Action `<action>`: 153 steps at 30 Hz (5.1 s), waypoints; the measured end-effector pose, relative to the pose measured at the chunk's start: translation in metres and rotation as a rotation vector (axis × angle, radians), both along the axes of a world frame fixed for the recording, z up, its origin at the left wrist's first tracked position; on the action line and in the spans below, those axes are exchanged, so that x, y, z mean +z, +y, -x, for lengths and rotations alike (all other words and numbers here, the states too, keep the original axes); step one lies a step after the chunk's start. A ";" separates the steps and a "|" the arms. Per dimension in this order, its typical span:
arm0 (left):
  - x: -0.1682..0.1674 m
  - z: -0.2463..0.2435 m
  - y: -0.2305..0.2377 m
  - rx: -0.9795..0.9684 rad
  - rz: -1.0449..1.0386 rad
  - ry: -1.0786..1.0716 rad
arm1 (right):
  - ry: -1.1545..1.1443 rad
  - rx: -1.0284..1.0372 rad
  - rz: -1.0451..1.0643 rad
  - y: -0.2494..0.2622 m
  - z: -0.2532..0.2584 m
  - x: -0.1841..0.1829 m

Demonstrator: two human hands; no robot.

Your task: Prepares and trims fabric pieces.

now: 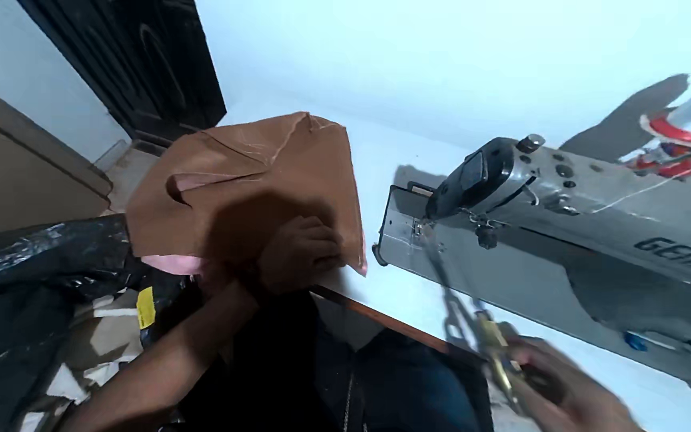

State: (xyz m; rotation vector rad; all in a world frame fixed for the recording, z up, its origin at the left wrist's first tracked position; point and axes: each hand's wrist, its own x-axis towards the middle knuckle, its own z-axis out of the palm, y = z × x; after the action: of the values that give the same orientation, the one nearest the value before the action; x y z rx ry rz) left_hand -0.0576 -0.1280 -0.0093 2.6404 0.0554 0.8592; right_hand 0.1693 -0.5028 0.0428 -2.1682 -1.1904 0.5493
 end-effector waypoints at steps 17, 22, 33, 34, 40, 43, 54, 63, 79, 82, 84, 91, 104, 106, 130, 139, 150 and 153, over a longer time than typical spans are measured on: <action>0.043 0.043 -0.156 0.023 0.018 -0.030 | -0.187 0.229 -0.575 0.038 0.082 -0.021; 0.019 0.111 -0.074 0.566 -0.108 0.222 | -0.136 0.127 -0.614 -0.004 0.081 -0.025; 0.132 0.175 -0.029 0.423 0.297 0.343 | -0.092 0.060 -0.620 0.003 0.057 0.013; 0.146 0.179 -0.028 0.383 0.305 0.353 | -0.135 0.030 -0.602 0.011 0.052 0.021; 0.177 0.205 -0.062 0.272 0.596 0.208 | -0.449 -0.112 -0.754 0.037 0.113 0.073; 0.154 0.223 -0.096 0.259 0.797 0.097 | -0.033 0.043 -0.714 0.045 0.200 0.045; 0.099 0.281 -0.148 0.131 1.061 -0.424 | 0.870 0.148 -0.556 0.108 0.270 -0.060; 0.083 0.314 -0.144 0.258 0.706 -0.305 | 1.032 0.249 -0.901 0.103 0.287 -0.005; 0.046 0.263 -0.194 0.581 0.789 0.112 | 0.262 0.769 -0.033 0.002 0.261 -0.005; 0.047 0.264 -0.207 0.693 0.720 0.039 | 0.259 0.605 -0.261 0.020 0.242 0.030; 0.050 0.259 -0.221 0.752 0.620 0.035 | 0.200 0.474 -0.331 0.044 0.247 0.044; 0.060 0.260 -0.255 0.323 0.600 0.141 | 0.140 0.365 -0.246 0.082 0.267 0.010; 0.097 0.152 -0.064 -0.321 -0.324 0.283 | 0.003 0.204 -0.337 0.045 0.238 0.008; 0.111 0.145 -0.056 -0.373 -0.307 0.299 | -0.165 0.210 -0.391 0.047 0.229 0.005; 0.335 0.248 -0.106 -0.090 -0.566 0.322 | -0.196 0.454 -1.009 0.137 0.268 0.118; 0.340 0.268 -0.107 -0.179 -0.256 0.275 | -0.150 0.703 -1.069 0.134 0.284 0.100; 0.327 0.288 -0.098 -0.151 -0.194 0.279 | -0.103 0.478 -1.162 0.113 0.311 0.091; 0.321 0.297 -0.099 -0.139 -0.181 0.291 | -0.154 0.468 -1.207 0.106 0.310 0.087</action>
State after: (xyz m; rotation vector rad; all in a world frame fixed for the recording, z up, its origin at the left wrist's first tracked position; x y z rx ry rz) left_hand -0.3545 -0.2272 0.3115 2.8789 -0.1366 0.4494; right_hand -0.1410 -0.3971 0.1295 -0.9157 -1.5449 -0.1857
